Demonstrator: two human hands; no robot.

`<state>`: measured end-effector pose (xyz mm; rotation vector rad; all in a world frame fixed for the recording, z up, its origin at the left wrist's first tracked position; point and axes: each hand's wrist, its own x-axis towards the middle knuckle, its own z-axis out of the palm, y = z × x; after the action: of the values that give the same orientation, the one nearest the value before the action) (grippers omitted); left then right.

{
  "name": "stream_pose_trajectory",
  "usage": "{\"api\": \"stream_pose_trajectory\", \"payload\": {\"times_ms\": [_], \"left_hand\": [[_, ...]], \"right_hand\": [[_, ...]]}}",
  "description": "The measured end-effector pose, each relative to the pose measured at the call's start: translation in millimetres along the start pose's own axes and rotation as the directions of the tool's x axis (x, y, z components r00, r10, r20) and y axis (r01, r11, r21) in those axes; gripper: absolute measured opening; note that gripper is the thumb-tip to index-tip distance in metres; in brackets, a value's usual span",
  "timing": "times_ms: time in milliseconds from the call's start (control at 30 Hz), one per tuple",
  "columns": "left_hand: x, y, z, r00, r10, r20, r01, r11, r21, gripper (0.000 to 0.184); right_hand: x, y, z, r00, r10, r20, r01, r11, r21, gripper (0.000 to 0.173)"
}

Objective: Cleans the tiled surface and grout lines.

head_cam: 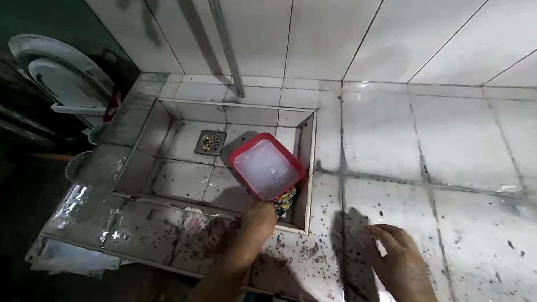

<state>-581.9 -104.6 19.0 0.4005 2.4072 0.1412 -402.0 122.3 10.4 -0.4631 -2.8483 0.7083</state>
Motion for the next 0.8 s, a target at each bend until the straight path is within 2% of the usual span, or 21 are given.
{"api": "stream_pose_trajectory", "payload": {"times_ms": [67,100,167,200,267,333,367,400,433,467,533,567,600,667,733,800], "left_hand": [[-1,-3,0,0.997,0.074,-0.018,-0.074,0.997,0.004,0.027],[-6,-3,-3,0.993,0.110,-0.037,-0.112,0.992,-0.054,0.028],[-23,-3,-10,0.981,0.152,-0.124,-0.182,0.940,-0.289,0.026],[-32,-1,-15,0.973,0.164,-0.161,-0.218,0.878,-0.426,0.026],[-46,3,-23,0.955,0.204,-0.217,-0.297,0.691,-0.659,0.025],[-49,8,-23,0.928,0.248,-0.277,-0.369,0.535,-0.760,0.024],[-49,8,-22,0.917,0.261,-0.303,-0.397,0.502,-0.769,0.024],[-50,4,-22,0.907,0.278,-0.316,-0.417,0.487,-0.768,0.027],[-54,-4,-26,0.903,0.302,-0.306,-0.421,0.481,-0.769,0.034],[-61,-16,-28,0.902,0.313,-0.298,-0.421,0.481,-0.769,0.040],[-74,-48,-23,0.903,0.264,-0.339,-0.428,0.486,-0.762,0.038],[-79,-68,-19,0.906,0.212,-0.367,-0.424,0.489,-0.763,0.036],[-83,-90,-13,0.907,0.143,-0.397,-0.414,0.487,-0.769,0.036],[-87,-137,3,0.878,-0.026,-0.478,-0.400,0.507,-0.763,0.035],[-94,-179,17,0.838,-0.189,-0.512,-0.344,0.545,-0.764,0.035],[-104,-207,23,0.794,-0.319,-0.517,-0.304,0.528,-0.793,0.034]], "right_hand": [[9,-31,16,0.999,-0.034,0.020,0.032,0.993,0.114,0.020],[15,-47,23,0.997,-0.040,0.064,0.027,0.980,0.197,0.021],[27,-75,32,0.967,0.019,0.254,-0.124,0.906,0.405,0.037],[32,-86,36,0.936,0.055,0.347,-0.242,0.817,0.524,0.049],[41,-106,44,0.871,0.112,0.478,-0.458,0.537,0.709,0.069],[54,-128,48,0.845,0.192,0.499,-0.535,0.314,0.784,0.065],[63,-138,48,0.853,0.230,0.468,-0.519,0.282,0.807,0.059],[73,-145,49,0.877,0.239,0.417,-0.476,0.315,0.821,0.052],[86,-149,49,0.909,0.221,0.353,-0.415,0.414,0.811,0.045],[100,-154,49,0.941,0.194,0.278,-0.339,0.561,0.755,0.039],[131,-157,50,0.977,0.088,0.193,-0.176,0.844,0.507,0.034],[147,-159,52,0.975,0.029,0.220,-0.107,0.931,0.350,0.035],[162,-160,58,0.960,-0.014,0.280,-0.044,0.978,0.202,0.037],[185,-160,79,0.911,-0.056,0.408,0.068,0.998,-0.016,0.042],[197,-161,106,0.853,-0.051,0.520,0.131,0.984,-0.119,0.044],[199,-159,133,0.811,-0.040,0.584,0.175,0.969,-0.177,0.041]]}}
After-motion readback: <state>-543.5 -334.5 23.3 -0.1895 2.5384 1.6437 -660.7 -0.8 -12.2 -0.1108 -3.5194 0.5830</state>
